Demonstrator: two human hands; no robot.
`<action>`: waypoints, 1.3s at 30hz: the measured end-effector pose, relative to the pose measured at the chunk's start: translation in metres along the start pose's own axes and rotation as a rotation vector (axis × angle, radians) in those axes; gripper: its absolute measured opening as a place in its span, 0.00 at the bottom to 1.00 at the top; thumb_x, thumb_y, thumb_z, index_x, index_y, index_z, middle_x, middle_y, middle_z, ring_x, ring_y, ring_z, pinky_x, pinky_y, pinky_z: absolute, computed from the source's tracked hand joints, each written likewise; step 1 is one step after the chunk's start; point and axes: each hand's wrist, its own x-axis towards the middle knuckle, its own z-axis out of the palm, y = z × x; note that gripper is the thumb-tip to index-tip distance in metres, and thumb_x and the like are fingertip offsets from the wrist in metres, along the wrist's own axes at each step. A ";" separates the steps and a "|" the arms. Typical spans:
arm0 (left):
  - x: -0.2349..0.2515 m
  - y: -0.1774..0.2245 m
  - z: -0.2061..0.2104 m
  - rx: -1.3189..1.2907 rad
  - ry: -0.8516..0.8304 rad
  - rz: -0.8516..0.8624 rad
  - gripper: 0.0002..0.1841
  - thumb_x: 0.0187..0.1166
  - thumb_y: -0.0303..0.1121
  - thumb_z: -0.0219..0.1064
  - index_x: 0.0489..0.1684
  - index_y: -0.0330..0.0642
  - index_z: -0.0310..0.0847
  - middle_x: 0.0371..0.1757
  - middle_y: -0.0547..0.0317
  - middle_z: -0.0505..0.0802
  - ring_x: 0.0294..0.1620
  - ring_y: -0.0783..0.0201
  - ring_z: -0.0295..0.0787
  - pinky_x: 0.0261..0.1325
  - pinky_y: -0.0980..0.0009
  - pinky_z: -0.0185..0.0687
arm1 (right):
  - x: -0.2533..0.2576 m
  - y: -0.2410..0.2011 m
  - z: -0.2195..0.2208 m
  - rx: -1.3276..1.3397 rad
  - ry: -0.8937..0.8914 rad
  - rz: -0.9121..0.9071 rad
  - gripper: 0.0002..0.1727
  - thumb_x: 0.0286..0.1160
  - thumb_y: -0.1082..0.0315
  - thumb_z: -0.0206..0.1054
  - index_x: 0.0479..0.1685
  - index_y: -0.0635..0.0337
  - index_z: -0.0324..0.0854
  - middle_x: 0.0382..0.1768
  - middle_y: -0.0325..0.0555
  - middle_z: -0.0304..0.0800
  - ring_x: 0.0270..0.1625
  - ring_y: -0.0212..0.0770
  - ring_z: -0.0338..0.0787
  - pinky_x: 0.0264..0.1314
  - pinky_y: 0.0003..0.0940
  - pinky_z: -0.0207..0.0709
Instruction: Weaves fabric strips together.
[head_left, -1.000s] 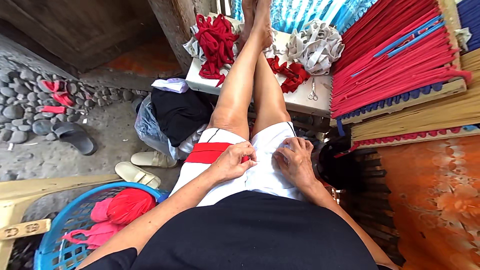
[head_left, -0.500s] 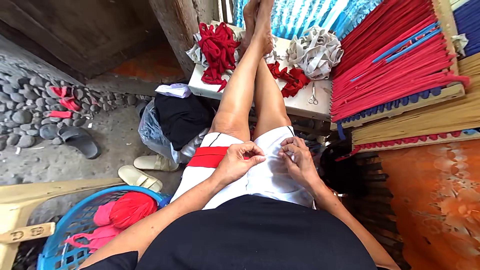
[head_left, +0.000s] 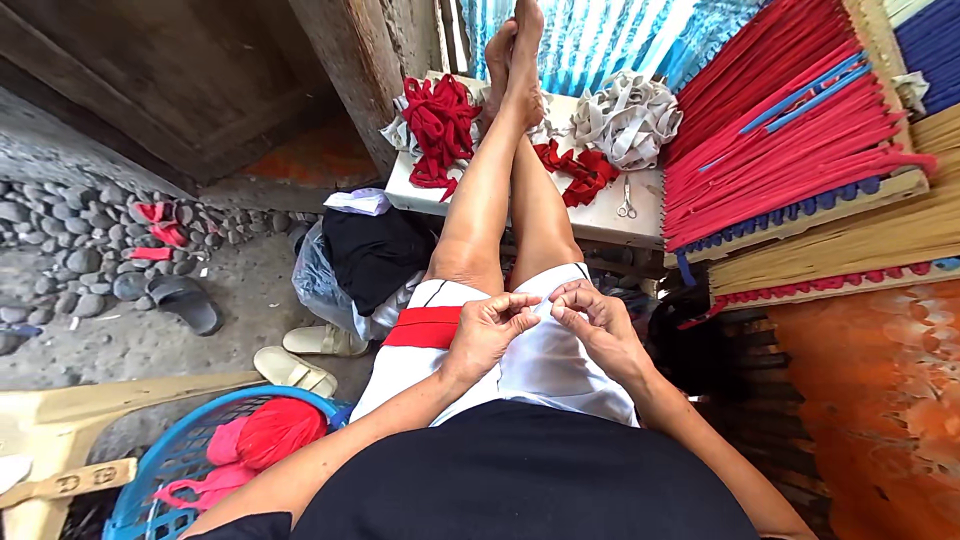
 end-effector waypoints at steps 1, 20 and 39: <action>0.000 -0.001 0.000 0.000 -0.006 -0.004 0.12 0.74 0.21 0.74 0.55 0.34 0.91 0.41 0.58 0.96 0.38 0.71 0.90 0.50 0.74 0.89 | 0.000 0.000 0.001 -0.002 -0.005 0.001 0.06 0.79 0.72 0.66 0.34 0.58 0.86 0.50 0.42 0.87 0.55 0.36 0.86 0.54 0.31 0.83; -0.002 -0.003 -0.006 0.157 0.048 0.154 0.01 0.79 0.24 0.70 0.40 0.38 0.87 0.37 0.61 0.92 0.39 0.70 0.89 0.47 0.73 0.87 | 0.004 0.003 0.020 0.305 -0.138 0.022 0.15 0.77 0.76 0.67 0.61 0.68 0.81 0.48 0.50 0.93 0.49 0.39 0.93 0.57 0.37 0.88; -0.003 -0.008 -0.004 0.014 0.159 0.067 0.01 0.77 0.22 0.71 0.37 0.36 0.87 0.35 0.57 0.91 0.39 0.67 0.88 0.48 0.70 0.86 | 0.006 0.002 0.038 0.232 0.052 0.043 0.04 0.76 0.73 0.72 0.36 0.64 0.91 0.23 0.37 0.88 0.22 0.24 0.77 0.26 0.21 0.70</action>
